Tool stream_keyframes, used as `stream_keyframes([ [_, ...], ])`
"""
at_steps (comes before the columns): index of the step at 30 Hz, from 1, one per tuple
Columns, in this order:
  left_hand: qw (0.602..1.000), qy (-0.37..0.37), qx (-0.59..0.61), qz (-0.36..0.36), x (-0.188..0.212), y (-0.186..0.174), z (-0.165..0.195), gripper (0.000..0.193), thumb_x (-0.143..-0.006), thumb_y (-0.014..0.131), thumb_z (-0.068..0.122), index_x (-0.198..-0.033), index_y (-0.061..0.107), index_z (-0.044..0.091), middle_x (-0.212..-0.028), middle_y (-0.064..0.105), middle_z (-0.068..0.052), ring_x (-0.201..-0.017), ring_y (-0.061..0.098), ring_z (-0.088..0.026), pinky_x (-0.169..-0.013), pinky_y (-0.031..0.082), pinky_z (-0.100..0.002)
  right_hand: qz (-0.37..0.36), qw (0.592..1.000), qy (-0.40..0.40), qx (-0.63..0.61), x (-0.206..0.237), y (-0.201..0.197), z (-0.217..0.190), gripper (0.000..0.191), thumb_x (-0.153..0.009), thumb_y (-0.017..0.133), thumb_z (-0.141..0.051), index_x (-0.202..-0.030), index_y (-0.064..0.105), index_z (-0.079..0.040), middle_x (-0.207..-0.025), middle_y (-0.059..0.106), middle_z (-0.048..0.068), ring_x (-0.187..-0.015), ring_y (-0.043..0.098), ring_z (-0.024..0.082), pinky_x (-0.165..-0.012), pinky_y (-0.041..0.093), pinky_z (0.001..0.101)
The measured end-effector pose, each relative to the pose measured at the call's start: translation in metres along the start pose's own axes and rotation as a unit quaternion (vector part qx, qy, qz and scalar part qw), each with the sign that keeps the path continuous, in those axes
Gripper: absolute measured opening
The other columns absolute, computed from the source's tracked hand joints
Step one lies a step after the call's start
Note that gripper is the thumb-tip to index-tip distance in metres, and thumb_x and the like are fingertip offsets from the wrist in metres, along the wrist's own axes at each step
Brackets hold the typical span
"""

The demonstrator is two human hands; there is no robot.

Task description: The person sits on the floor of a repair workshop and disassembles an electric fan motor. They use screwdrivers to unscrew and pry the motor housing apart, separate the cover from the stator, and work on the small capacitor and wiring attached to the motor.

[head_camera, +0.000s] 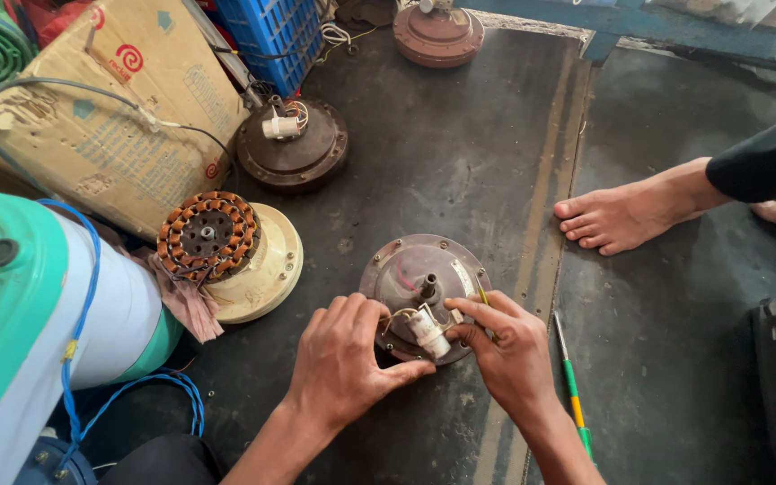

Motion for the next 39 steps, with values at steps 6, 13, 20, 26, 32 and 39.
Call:
stream_keyframes([
  [6,1.000,-0.003,0.004,0.024,0.000,0.007,-0.006,0.070,-0.062,0.090,0.050,-0.109,0.064,0.005,-0.106,0.060,-0.009,-0.101,0.058,-0.031,-0.082,0.046,-0.047,-0.010,0.999,0.037,0.034,-0.009,0.011,0.016,0.030,-0.075,0.081,-0.011,-0.105,0.080,-0.010,-0.081,0.067,0.011,-0.072,0.067,0.025,-0.067,0.050,0.0362],
  [13,0.999,-0.038,0.002,0.021,-0.002,0.016,-0.008,0.074,-0.063,0.090,0.047,-0.115,0.061,0.004,-0.112,0.058,-0.011,-0.105,0.056,-0.032,-0.087,0.045,-0.048,-0.008,0.999,0.031,0.013,-0.019,0.016,0.021,0.030,-0.076,0.079,-0.008,-0.105,0.080,-0.009,-0.084,0.068,0.011,-0.076,0.069,0.025,-0.070,0.051,0.0360],
  [20,0.998,-0.050,-0.006,0.027,-0.005,0.021,-0.012,0.077,-0.066,0.090,0.045,-0.122,0.058,0.002,-0.116,0.058,-0.010,-0.109,0.055,-0.032,-0.088,0.044,-0.048,-0.007,0.997,0.071,-0.014,-0.023,0.022,0.020,0.030,-0.074,0.078,-0.006,-0.104,0.079,-0.007,-0.103,0.074,0.009,-0.087,0.075,0.023,-0.078,0.055,0.0329],
  [26,0.993,0.009,-0.022,0.119,-0.006,0.015,-0.010,0.082,-0.065,0.087,0.041,-0.129,0.055,0.001,-0.123,0.056,-0.016,-0.115,0.053,-0.037,-0.092,0.042,-0.050,0.013,0.999,0.037,0.014,-0.022,0.023,0.008,0.031,-0.076,0.082,-0.016,-0.104,0.077,-0.005,-0.102,0.073,0.010,-0.084,0.071,0.025,-0.075,0.054,0.0357],
  [32,0.993,-0.029,0.091,0.073,-0.014,0.023,-0.017,0.062,-0.078,0.084,0.021,-0.132,0.057,0.006,-0.120,0.057,-0.015,-0.115,0.056,-0.035,-0.099,0.046,-0.045,0.040,0.994,0.077,0.069,-0.020,0.028,-0.005,0.036,-0.076,0.083,-0.029,-0.108,0.077,-0.012,-0.091,0.067,0.010,-0.078,0.068,0.028,-0.069,0.053,0.0397],
  [39,0.980,-0.004,0.194,0.046,-0.017,0.028,-0.028,0.054,-0.083,0.078,0.011,-0.133,0.057,0.002,-0.131,0.063,-0.016,-0.125,0.060,-0.035,-0.104,0.049,-0.042,0.033,0.994,0.011,0.108,-0.021,0.032,-0.003,0.037,-0.078,0.080,-0.031,-0.109,0.076,-0.010,-0.101,0.067,0.010,-0.088,0.070,0.032,-0.075,0.054,0.0433],
])
Point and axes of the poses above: each hand's wrist, its own x-axis away from the middle knuckle, its own y-axis out of the palm, z = x × y, the point moved 3 cm from there along -x, towards the middle knuckle
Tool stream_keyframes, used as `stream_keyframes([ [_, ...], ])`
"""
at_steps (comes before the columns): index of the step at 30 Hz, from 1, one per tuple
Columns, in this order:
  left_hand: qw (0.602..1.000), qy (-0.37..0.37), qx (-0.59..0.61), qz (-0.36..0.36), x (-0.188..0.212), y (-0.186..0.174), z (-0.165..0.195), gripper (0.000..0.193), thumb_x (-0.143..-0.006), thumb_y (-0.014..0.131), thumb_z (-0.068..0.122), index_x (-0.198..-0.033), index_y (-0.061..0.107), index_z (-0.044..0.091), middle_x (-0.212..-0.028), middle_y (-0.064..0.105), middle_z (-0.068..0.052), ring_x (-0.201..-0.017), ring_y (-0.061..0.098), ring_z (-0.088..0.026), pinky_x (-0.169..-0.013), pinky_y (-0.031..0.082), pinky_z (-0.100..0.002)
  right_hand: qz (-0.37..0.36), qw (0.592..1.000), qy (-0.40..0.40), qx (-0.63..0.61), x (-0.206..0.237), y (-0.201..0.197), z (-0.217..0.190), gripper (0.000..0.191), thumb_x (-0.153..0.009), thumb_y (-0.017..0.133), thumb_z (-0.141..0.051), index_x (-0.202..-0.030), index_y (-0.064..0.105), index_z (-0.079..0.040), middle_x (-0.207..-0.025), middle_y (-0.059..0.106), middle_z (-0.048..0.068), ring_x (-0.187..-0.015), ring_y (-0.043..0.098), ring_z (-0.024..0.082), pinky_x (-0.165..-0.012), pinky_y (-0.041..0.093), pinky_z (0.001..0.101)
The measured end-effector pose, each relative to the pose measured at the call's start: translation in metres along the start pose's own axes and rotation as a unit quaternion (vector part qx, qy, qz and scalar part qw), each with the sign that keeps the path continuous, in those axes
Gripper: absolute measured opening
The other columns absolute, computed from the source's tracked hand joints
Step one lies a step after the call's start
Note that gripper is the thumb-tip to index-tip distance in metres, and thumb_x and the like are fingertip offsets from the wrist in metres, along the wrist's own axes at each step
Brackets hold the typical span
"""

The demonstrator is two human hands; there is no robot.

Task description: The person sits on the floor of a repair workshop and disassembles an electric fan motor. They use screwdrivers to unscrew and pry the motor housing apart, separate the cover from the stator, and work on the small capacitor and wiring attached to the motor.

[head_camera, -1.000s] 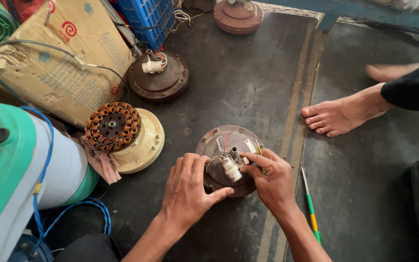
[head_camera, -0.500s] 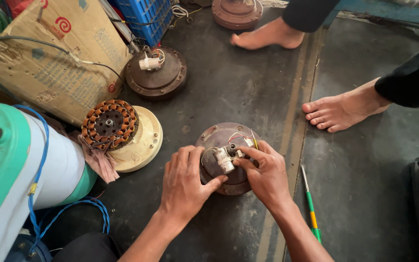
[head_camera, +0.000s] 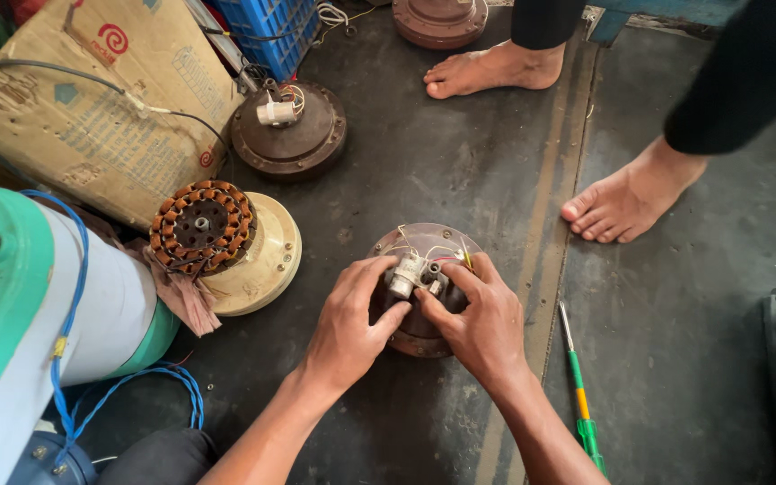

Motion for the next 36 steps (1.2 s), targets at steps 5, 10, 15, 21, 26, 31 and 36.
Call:
stream_keyframes([
  [5,0.999,0.047,0.007,-0.020,-0.002,0.002,-0.001,0.063,-0.083,0.079,0.011,-0.141,0.054,0.002,-0.142,0.061,-0.016,-0.133,0.055,-0.037,-0.111,0.042,-0.045,-0.032,0.999,-0.012,-0.006,-0.004,0.001,0.010,0.038,-0.078,0.080,-0.031,-0.108,0.077,-0.007,-0.109,0.069,0.009,-0.091,0.071,0.030,-0.078,0.055,0.0422],
  [10,0.998,0.052,-0.006,-0.029,0.001,0.007,0.001,0.067,-0.079,0.081,0.015,-0.140,0.055,0.004,-0.139,0.061,-0.014,-0.130,0.055,-0.035,-0.109,0.042,-0.046,-0.111,0.991,-0.038,-0.065,-0.014,-0.006,0.022,0.045,-0.078,0.082,-0.029,-0.114,0.075,-0.004,-0.109,0.067,0.012,-0.092,0.070,0.031,-0.077,0.053,0.0405],
  [15,0.999,0.048,-0.013,-0.016,0.001,0.009,0.000,0.065,-0.081,0.081,0.022,-0.139,0.056,0.005,-0.137,0.063,-0.013,-0.130,0.055,-0.034,-0.107,0.042,-0.046,-0.103,0.988,0.025,-0.112,-0.011,-0.006,0.025,0.049,-0.076,0.086,-0.020,-0.121,0.073,-0.007,-0.102,0.067,0.008,-0.075,0.063,0.020,-0.069,0.052,0.0338],
  [21,0.999,0.036,-0.030,-0.007,0.002,0.011,-0.001,0.065,-0.083,0.081,0.029,-0.138,0.057,0.004,-0.136,0.063,-0.013,-0.129,0.056,-0.034,-0.106,0.043,-0.046,-0.015,0.921,0.228,-0.315,0.021,-0.016,0.034,0.060,-0.083,0.075,-0.005,-0.138,0.053,-0.012,-0.100,0.073,0.003,-0.068,0.057,0.006,-0.058,0.048,0.0260],
  [26,0.999,0.028,-0.033,0.003,0.003,0.011,0.003,0.066,-0.081,0.083,0.033,-0.135,0.060,0.004,-0.132,0.065,-0.014,-0.125,0.058,-0.034,-0.103,0.045,-0.046,-0.026,0.920,0.351,-0.169,0.052,-0.027,0.035,0.040,-0.085,0.077,-0.011,-0.125,0.075,-0.011,-0.071,0.067,0.008,-0.055,0.054,0.009,-0.048,0.047,0.0281],
  [31,0.999,0.019,-0.043,0.016,0.002,0.012,0.009,0.066,-0.076,0.086,0.035,-0.129,0.062,0.004,-0.125,0.067,-0.014,-0.121,0.060,-0.035,-0.101,0.046,-0.047,-0.028,0.938,0.304,-0.164,0.063,-0.027,0.016,0.039,-0.080,0.079,-0.011,-0.119,0.076,-0.011,-0.073,0.073,0.000,-0.057,0.054,0.006,-0.053,0.048,0.0260],
  [36,0.999,0.015,-0.045,0.024,0.002,0.012,0.011,0.066,-0.073,0.088,0.034,-0.125,0.063,0.003,-0.121,0.068,-0.014,-0.119,0.061,-0.036,-0.100,0.048,-0.047,-0.012,0.973,0.208,-0.097,0.061,-0.031,0.005,0.043,-0.072,0.080,-0.003,-0.114,0.077,-0.009,-0.083,0.069,0.006,-0.061,0.060,0.012,-0.060,0.051,0.0272],
])
Point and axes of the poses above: each hand's wrist, its own x-axis away from the middle knuckle, its own y-axis out of the palm, z = x × y, the point moved 3 cm from there along -x, towards the middle knuckle
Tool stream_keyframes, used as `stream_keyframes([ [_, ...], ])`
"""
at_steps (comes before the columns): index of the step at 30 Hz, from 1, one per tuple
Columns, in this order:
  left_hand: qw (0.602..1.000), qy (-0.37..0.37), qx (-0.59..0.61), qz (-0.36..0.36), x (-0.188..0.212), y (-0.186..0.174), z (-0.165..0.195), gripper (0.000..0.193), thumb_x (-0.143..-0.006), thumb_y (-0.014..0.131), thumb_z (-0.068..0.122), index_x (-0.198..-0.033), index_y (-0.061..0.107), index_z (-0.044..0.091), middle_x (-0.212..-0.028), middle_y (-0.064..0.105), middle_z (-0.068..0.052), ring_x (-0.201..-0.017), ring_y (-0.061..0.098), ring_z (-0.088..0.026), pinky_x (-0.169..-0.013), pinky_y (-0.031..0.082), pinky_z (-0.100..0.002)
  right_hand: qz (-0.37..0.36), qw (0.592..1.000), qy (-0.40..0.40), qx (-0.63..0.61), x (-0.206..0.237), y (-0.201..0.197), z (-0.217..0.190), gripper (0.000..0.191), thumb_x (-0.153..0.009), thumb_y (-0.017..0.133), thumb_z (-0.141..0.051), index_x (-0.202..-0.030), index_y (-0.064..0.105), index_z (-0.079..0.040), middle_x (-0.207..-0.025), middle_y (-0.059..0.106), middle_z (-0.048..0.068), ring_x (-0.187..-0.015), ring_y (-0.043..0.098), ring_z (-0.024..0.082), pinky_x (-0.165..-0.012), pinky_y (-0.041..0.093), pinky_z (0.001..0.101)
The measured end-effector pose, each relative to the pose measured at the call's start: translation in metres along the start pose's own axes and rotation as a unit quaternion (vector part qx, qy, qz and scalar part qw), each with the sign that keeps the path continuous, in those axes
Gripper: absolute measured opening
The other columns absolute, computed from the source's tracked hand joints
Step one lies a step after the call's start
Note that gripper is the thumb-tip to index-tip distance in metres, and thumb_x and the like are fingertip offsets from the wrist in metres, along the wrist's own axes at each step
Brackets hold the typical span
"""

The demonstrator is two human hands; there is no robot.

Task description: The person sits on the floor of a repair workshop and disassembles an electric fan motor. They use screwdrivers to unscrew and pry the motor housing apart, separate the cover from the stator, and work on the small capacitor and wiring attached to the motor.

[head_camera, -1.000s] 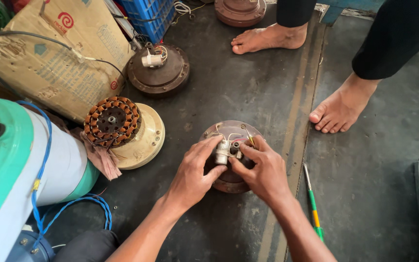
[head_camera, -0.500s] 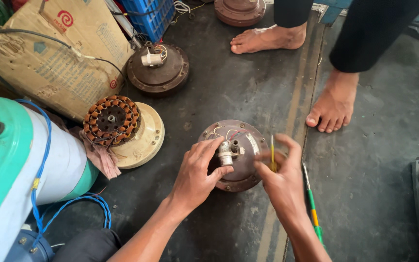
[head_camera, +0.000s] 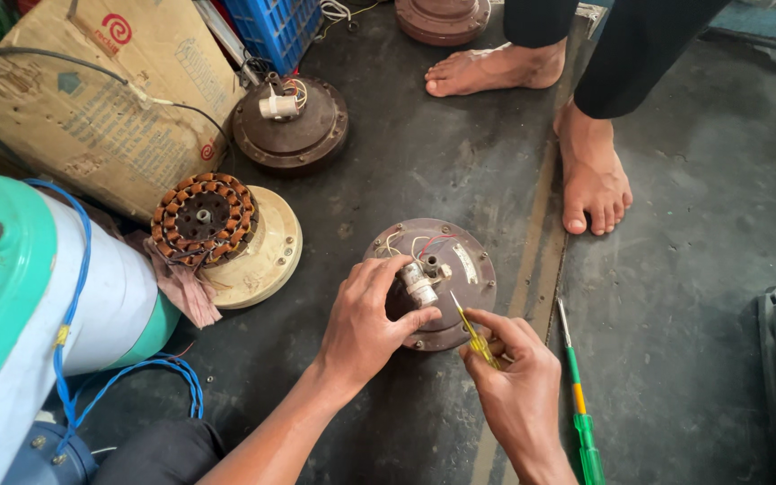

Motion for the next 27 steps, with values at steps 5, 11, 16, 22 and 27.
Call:
stream_keyframes([
  [5,1.000,0.001,0.000,0.006,-0.001,0.000,0.002,0.065,-0.072,0.089,0.033,-0.123,0.063,0.003,-0.119,0.068,-0.015,-0.117,0.062,-0.036,-0.098,0.050,-0.046,0.050,0.991,-0.120,0.043,0.003,0.000,-0.010,0.031,-0.080,0.080,-0.010,-0.112,0.077,-0.009,-0.098,0.077,0.009,-0.082,0.075,0.021,-0.071,0.056,0.0306],
  [11,1.000,-0.005,0.004,0.010,-0.002,-0.001,0.002,0.065,-0.072,0.089,0.033,-0.123,0.063,0.003,-0.118,0.069,-0.015,-0.116,0.063,-0.036,-0.097,0.051,-0.045,0.056,0.994,-0.088,0.028,0.002,0.003,-0.012,0.032,-0.080,0.078,-0.007,-0.111,0.077,-0.009,-0.100,0.077,0.009,-0.083,0.077,0.024,-0.073,0.057,0.0325],
  [16,1.000,-0.009,0.007,0.006,-0.003,-0.001,0.002,0.065,-0.072,0.089,0.033,-0.123,0.063,0.003,-0.118,0.069,-0.015,-0.116,0.063,-0.036,-0.097,0.051,-0.045,0.065,0.992,-0.106,0.031,0.000,0.001,-0.015,0.031,-0.080,0.079,-0.006,-0.111,0.077,-0.009,-0.099,0.076,0.010,-0.083,0.075,0.025,-0.072,0.057,0.0334],
  [22,1.000,-0.013,0.004,0.002,-0.002,-0.002,0.002,0.066,-0.072,0.089,0.033,-0.124,0.063,0.003,-0.119,0.069,-0.015,-0.117,0.063,-0.036,-0.096,0.051,-0.044,0.068,0.988,-0.127,0.050,-0.005,0.001,-0.019,0.030,-0.080,0.078,-0.004,-0.109,0.077,-0.009,-0.099,0.072,0.011,-0.084,0.073,0.027,-0.072,0.056,0.0349],
  [27,1.000,-0.015,0.000,0.002,-0.002,-0.002,0.003,0.066,-0.071,0.090,0.033,-0.124,0.063,0.003,-0.118,0.069,-0.015,-0.116,0.063,-0.035,-0.095,0.052,-0.044,0.076,0.991,-0.085,0.065,0.000,0.002,-0.018,0.028,-0.077,0.077,-0.001,-0.105,0.076,-0.007,-0.097,0.070,0.011,-0.084,0.071,0.028,-0.073,0.055,0.0373],
])
Point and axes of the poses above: each hand's wrist, its own x-axis away from the middle knuckle, its own y-axis out of the palm, z = x × y, the point moved 3 cm from there along -x, towards the middle knuckle
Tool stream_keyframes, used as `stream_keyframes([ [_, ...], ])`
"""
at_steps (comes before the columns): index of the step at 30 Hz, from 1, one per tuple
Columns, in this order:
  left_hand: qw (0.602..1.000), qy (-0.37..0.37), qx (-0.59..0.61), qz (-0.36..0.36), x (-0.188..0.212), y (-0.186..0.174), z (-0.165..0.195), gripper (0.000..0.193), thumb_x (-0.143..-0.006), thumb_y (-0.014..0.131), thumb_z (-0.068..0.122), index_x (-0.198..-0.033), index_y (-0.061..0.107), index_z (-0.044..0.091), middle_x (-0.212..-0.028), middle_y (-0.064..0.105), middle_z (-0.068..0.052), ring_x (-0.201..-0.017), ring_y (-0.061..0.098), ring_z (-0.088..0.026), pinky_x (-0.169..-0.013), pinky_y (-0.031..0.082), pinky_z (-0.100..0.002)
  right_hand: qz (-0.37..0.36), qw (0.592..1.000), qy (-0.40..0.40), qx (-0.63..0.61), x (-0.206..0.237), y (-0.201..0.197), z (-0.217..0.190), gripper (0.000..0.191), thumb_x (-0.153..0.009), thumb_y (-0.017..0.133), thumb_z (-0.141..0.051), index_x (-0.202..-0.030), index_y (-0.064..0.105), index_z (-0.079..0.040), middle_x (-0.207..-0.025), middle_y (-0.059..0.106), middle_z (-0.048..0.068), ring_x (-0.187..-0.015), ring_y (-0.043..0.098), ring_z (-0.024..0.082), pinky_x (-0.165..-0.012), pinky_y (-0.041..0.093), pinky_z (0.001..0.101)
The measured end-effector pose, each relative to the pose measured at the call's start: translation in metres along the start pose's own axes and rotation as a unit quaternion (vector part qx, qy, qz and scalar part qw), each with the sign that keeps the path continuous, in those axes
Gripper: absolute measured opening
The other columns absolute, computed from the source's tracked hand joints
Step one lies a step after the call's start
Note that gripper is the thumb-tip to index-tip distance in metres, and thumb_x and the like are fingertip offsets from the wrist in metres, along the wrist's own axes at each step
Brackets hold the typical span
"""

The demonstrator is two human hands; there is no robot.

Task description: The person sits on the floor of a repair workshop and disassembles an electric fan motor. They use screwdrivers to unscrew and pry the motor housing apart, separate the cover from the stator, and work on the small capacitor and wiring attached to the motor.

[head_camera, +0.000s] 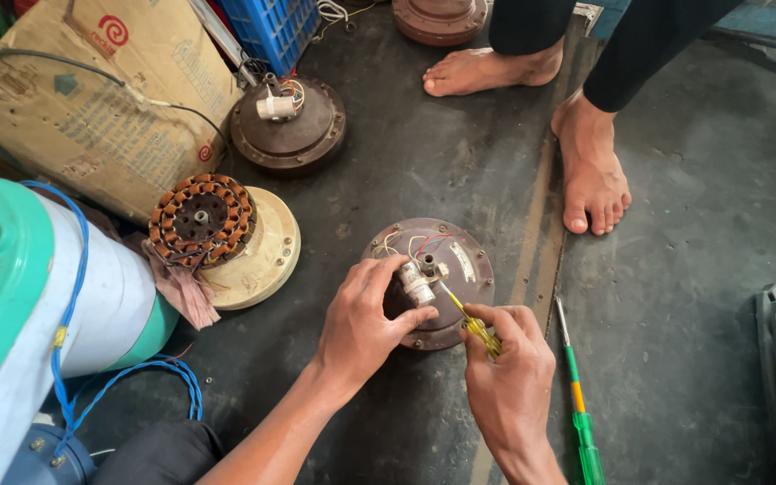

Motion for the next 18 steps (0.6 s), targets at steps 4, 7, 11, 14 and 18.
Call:
stream_keyframes([
  [4,1.000,-0.012,0.005,-0.006,0.0002,-0.0003,0.0004,0.066,-0.071,0.089,0.034,-0.124,0.063,0.003,-0.118,0.069,-0.015,-0.115,0.064,-0.035,-0.094,0.052,-0.044,0.005,1.000,0.005,0.001,0.0017,0.0003,0.0008,0.029,-0.076,0.078,-0.001,-0.104,0.076,-0.008,-0.096,0.068,0.011,-0.084,0.070,0.029,-0.074,0.054,0.0386],
  [7,1.000,-0.010,0.002,-0.005,-0.0005,-0.0003,0.0011,0.066,-0.071,0.090,0.034,-0.123,0.063,0.003,-0.118,0.069,-0.015,-0.115,0.064,-0.035,-0.093,0.052,-0.044,0.010,1.000,-0.014,0.000,0.0008,0.0002,0.0005,0.031,-0.075,0.078,-0.001,-0.104,0.076,-0.008,-0.097,0.068,0.012,-0.086,0.070,0.029,-0.074,0.054,0.0391],
  [11,1.000,0.005,0.006,0.007,-0.0006,-0.0017,0.0017,0.067,-0.071,0.090,0.034,-0.123,0.063,0.001,-0.118,0.070,-0.015,-0.116,0.064,-0.035,-0.095,0.052,-0.044,0.010,1.000,-0.013,-0.002,-0.0001,0.0020,-0.0009,0.032,-0.074,0.078,0.001,-0.105,0.076,-0.008,-0.097,0.066,0.013,-0.086,0.069,0.030,-0.074,0.054,0.0394],
  [14,1.000,-0.014,0.009,-0.003,-0.0006,-0.0014,0.0003,0.068,-0.071,0.089,0.035,-0.124,0.063,0.001,-0.117,0.070,-0.015,-0.115,0.064,-0.034,-0.094,0.053,-0.043,0.003,1.000,0.000,0.010,-0.0008,0.0043,-0.0021,0.032,-0.074,0.079,0.001,-0.105,0.077,-0.009,-0.094,0.066,0.013,-0.084,0.068,0.030,-0.073,0.052,0.0402],
  [18,1.000,-0.009,0.011,0.006,-0.0004,-0.0013,0.0004,0.068,-0.072,0.089,0.035,-0.125,0.063,0.002,-0.119,0.069,-0.015,-0.117,0.064,-0.035,-0.095,0.053,-0.043,-0.013,0.999,0.026,-0.023,-0.0023,0.0054,0.0013,0.030,-0.077,0.081,-0.006,-0.107,0.078,-0.009,-0.086,0.064,0.011,-0.075,0.066,0.025,-0.069,0.051,0.0360],
])
Point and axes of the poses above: each hand's wrist, its own x-axis away from the middle knuckle, its own y-axis out of the palm, z = x × y, the point moved 3 cm from there along -x, towards the middle knuckle
